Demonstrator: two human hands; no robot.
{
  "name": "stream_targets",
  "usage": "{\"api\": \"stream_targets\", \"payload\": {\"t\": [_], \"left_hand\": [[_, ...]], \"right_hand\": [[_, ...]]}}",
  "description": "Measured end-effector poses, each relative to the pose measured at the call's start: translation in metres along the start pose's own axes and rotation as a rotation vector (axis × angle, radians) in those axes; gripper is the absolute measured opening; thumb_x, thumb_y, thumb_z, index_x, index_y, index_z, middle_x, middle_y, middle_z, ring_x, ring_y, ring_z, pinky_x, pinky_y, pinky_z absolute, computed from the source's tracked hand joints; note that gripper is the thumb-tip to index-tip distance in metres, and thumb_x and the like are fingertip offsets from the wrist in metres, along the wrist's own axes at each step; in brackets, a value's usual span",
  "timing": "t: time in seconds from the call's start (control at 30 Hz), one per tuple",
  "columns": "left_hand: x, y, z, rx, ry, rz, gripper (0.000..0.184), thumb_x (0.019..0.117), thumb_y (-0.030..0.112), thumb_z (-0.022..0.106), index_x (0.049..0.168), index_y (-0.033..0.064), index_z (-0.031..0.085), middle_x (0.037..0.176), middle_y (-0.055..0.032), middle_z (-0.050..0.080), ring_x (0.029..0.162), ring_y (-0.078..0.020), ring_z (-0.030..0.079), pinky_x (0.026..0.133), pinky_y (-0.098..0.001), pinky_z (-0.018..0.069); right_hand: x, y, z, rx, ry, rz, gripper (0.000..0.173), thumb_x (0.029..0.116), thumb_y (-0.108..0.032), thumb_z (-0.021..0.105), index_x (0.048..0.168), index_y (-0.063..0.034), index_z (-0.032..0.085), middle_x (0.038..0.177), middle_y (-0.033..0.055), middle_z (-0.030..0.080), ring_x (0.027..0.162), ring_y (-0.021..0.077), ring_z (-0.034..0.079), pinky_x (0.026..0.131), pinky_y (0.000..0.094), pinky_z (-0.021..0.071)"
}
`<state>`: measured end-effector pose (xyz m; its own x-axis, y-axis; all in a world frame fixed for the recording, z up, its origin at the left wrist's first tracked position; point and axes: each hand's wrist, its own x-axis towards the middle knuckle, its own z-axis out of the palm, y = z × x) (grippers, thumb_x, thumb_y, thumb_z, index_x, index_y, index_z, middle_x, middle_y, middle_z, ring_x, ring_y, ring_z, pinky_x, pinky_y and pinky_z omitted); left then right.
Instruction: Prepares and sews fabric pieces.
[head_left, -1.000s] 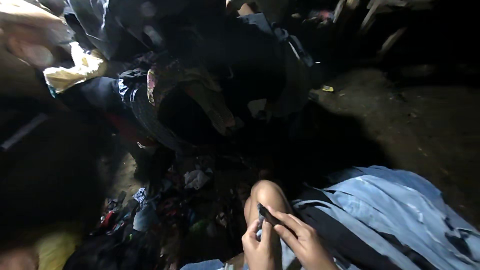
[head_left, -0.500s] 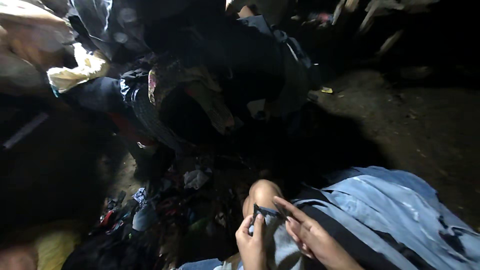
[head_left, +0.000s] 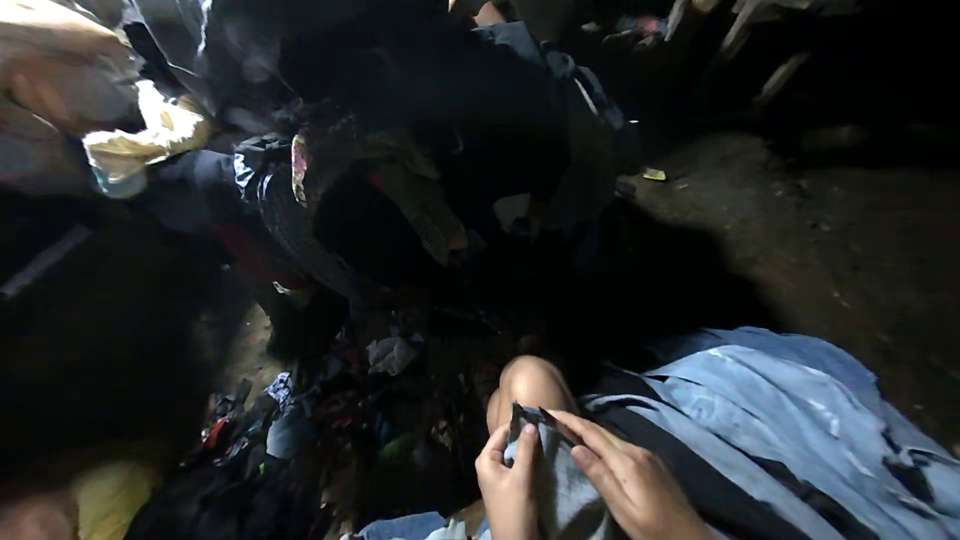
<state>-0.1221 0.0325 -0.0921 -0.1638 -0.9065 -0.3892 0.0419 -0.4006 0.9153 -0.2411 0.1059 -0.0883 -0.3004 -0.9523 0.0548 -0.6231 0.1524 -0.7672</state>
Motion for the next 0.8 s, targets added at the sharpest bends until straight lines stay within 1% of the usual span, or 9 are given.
{"api": "stream_targets", "payload": {"t": [0.17, 0.37, 0.43, 0.47, 0.5, 0.57, 0.63, 0.73, 0.8], "left_hand": [[0.001, -0.002, -0.001, -0.012, -0.002, -0.002, 0.016, 0.0953, -0.001, 0.058, 0.087, -0.0007, 0.072, 0.073, 0.0022, 0.07, 0.066, 0.0013, 0.065, 0.067, -0.0182, 0.056], [0.0, -0.005, -0.002, -0.024, -0.048, 0.013, 0.017, 0.0944, -0.001, 0.058, 0.084, 0.0004, 0.072, 0.071, 0.0026, 0.069, 0.065, 0.0012, 0.064, 0.065, -0.0179, 0.0551], [0.0, -0.005, -0.002, -0.027, -0.05, -0.001, 0.017, 0.0959, -0.001, 0.058, 0.084, -0.0004, 0.071, 0.071, 0.0015, 0.069, 0.064, -0.0001, 0.065, 0.065, -0.0188, 0.0559], [0.0, -0.005, -0.003, -0.03, -0.053, -0.008, 0.017, 0.0963, -0.001, 0.059, 0.085, -0.0008, 0.071, 0.07, 0.001, 0.069, 0.063, -0.0006, 0.065, 0.065, -0.0194, 0.0563], [0.0, -0.004, -0.003, -0.032, -0.056, -0.014, 0.016, 0.0965, -0.001, 0.059, 0.086, -0.0009, 0.071, 0.07, 0.0009, 0.069, 0.063, -0.0009, 0.065, 0.065, -0.0195, 0.0568], [0.001, -0.003, -0.003, -0.02, -0.062, -0.022, 0.015, 0.0964, -0.001, 0.06, 0.087, -0.0007, 0.071, 0.07, 0.0009, 0.07, 0.063, -0.0008, 0.065, 0.065, -0.0194, 0.0567], [0.002, -0.002, -0.002, -0.007, -0.066, -0.02, 0.015, 0.0962, -0.001, 0.06, 0.086, -0.0003, 0.071, 0.07, 0.0018, 0.069, 0.062, -0.0001, 0.065, 0.064, -0.0189, 0.0562], [0.003, -0.002, -0.002, 0.005, -0.054, -0.017, 0.016, 0.0955, -0.001, 0.061, 0.083, 0.0011, 0.07, 0.068, 0.0029, 0.068, 0.061, 0.0008, 0.063, 0.063, -0.0179, 0.0545], [0.002, -0.001, -0.002, 0.017, -0.038, -0.02, 0.017, 0.0955, 0.0, 0.061, 0.082, 0.0017, 0.07, 0.067, 0.0032, 0.066, 0.06, 0.0012, 0.061, 0.061, -0.0175, 0.0531]], "right_hand": [[-0.006, -0.003, 0.013, -0.168, 0.048, -0.036, 0.054, 0.1059, -0.039, 0.043, 0.143, -0.0016, 0.059, 0.098, 0.019, 0.075, 0.075, 0.0358, 0.073, 0.062, 0.051, 0.058], [0.002, 0.005, 0.028, -0.186, 0.148, -0.044, 0.042, 0.1036, -0.034, 0.046, 0.133, -0.0153, 0.07, 0.079, 0.0128, 0.067, 0.06, 0.0292, 0.065, 0.05, 0.0449, 0.0523], [0.004, 0.006, 0.027, 0.001, 0.121, 0.022, 0.04, 0.1052, -0.03, 0.047, 0.132, -0.0132, 0.071, 0.096, 0.0124, 0.075, 0.076, 0.0239, 0.072, 0.064, 0.0437, 0.0575], [0.005, 0.007, 0.024, 0.152, 0.061, 0.08, 0.039, 0.107, -0.027, 0.046, 0.134, -0.0118, 0.069, 0.113, 0.0088, 0.075, 0.091, 0.0151, 0.073, 0.079, 0.037, 0.0585], [0.007, 0.008, 0.019, 0.329, -0.002, 0.137, 0.038, 0.1082, -0.024, 0.045, 0.134, -0.008, 0.067, 0.121, 0.0039, 0.073, 0.095, 0.0027, 0.068, 0.085, 0.0239, 0.0544], [0.013, 0.007, 0.013, 0.613, -0.062, 0.246, 0.035, 0.1069, -0.017, 0.045, 0.13, 0.0005, 0.065, 0.1, -0.0057, 0.068, 0.073, -0.009, 0.052, 0.069, 0.0107, 0.0448], [0.017, 0.009, 0.007, 0.727, -0.126, 0.317, 0.034, 0.1067, -0.018, 0.044, 0.129, -0.001, 0.064, 0.078, -0.0137, 0.057, 0.062, -0.0085, 0.046, 0.06, 0.0109, 0.0411], [0.017, 0.011, 0.002, 0.79, -0.181, 0.324, 0.036, 0.1072, -0.02, 0.042, 0.133, -0.0048, 0.062, 0.071, -0.0167, 0.051, 0.057, -0.0074, 0.042, 0.054, 0.0118, 0.0371], [0.012, 0.011, 0.002, 0.733, -0.128, 0.232, 0.039, 0.1073, -0.018, 0.04, 0.137, -0.0013, 0.059, 0.076, -0.0144, 0.054, 0.06, -0.0078, 0.043, 0.056, 0.0117, 0.0372]]}}
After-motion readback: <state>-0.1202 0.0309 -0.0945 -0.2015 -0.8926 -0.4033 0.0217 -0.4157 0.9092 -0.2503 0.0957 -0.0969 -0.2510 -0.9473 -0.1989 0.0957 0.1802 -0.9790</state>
